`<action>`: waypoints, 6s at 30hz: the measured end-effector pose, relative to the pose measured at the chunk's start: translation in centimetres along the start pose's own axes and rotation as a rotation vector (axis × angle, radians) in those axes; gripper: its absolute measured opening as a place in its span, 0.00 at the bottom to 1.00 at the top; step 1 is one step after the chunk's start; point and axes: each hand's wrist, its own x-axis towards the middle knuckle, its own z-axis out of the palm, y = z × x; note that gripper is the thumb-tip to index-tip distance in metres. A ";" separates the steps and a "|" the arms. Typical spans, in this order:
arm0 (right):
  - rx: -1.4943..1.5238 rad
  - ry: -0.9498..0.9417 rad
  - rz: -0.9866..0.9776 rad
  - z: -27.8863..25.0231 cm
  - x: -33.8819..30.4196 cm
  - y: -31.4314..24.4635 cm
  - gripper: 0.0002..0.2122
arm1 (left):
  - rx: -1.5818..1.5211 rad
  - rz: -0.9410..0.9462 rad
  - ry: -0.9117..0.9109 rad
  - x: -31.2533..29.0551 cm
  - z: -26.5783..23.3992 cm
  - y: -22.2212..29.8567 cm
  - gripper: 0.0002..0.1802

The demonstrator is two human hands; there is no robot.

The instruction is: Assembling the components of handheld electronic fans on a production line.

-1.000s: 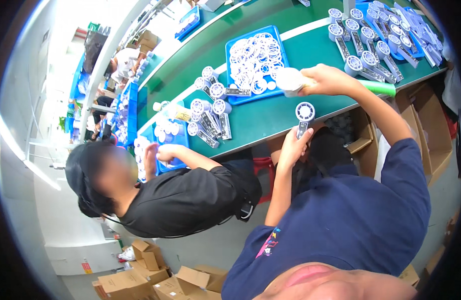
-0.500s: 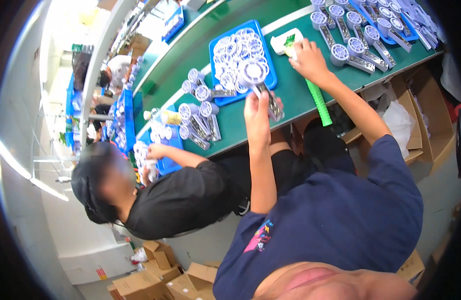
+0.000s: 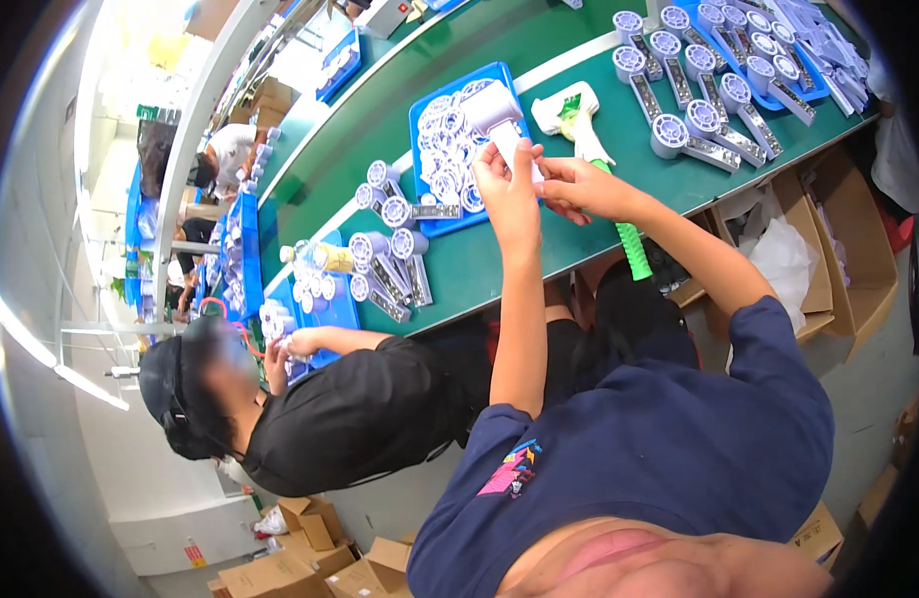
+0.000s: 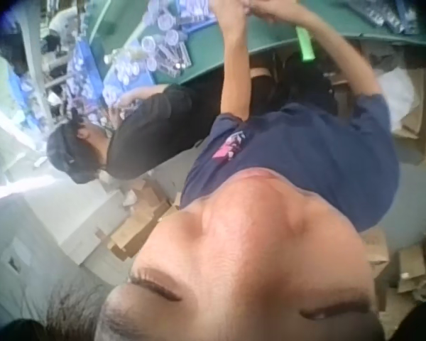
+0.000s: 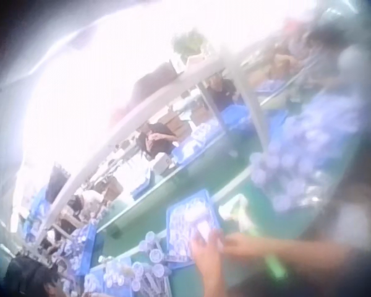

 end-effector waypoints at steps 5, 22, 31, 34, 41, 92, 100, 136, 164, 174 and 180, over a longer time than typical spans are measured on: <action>0.010 0.277 -0.074 -4.2 8.1 -0.2 0.13 | 0.393 0.120 0.186 -2.6 -5.2 -2.5 0.19; -0.978 0.980 -0.015 -21.0 32.7 4.2 0.15 | 1.275 0.290 0.272 -5.8 -8.5 -9.1 0.07; -1.001 0.987 -0.120 -19.8 33.6 6.4 0.11 | 1.123 0.177 0.356 -7.2 -8.6 -9.2 0.13; -1.032 0.900 -0.111 -17.4 33.5 6.1 0.10 | 1.095 0.158 0.345 -6.3 -8.9 -9.8 0.13; -1.137 0.970 -0.150 -20.3 33.6 6.1 0.09 | 1.115 0.119 0.362 -6.2 -8.6 -9.5 0.13; -1.202 0.846 -0.112 -19.1 34.2 5.6 0.15 | 1.110 0.044 0.359 -6.4 -8.7 -8.7 0.11; -1.209 0.812 -0.084 -19.0 34.0 5.4 0.17 | 1.101 0.023 0.367 -6.6 -8.9 -9.0 0.12; -1.331 0.583 -0.243 -14.4 25.7 -3.0 0.24 | 1.244 0.343 0.292 -6.6 -9.7 -9.2 0.09; -1.604 1.112 -0.016 -10.8 -14.2 3.8 0.21 | 1.158 0.385 0.275 -7.0 -10.2 -9.7 0.08; -1.711 0.975 -0.033 -10.6 -14.0 2.7 0.15 | 1.144 0.393 0.291 -6.8 -10.1 -9.4 0.06; -1.401 0.890 -0.170 -8.6 -13.7 3.2 0.12 | 1.128 0.380 0.281 -6.7 -10.1 -9.3 0.05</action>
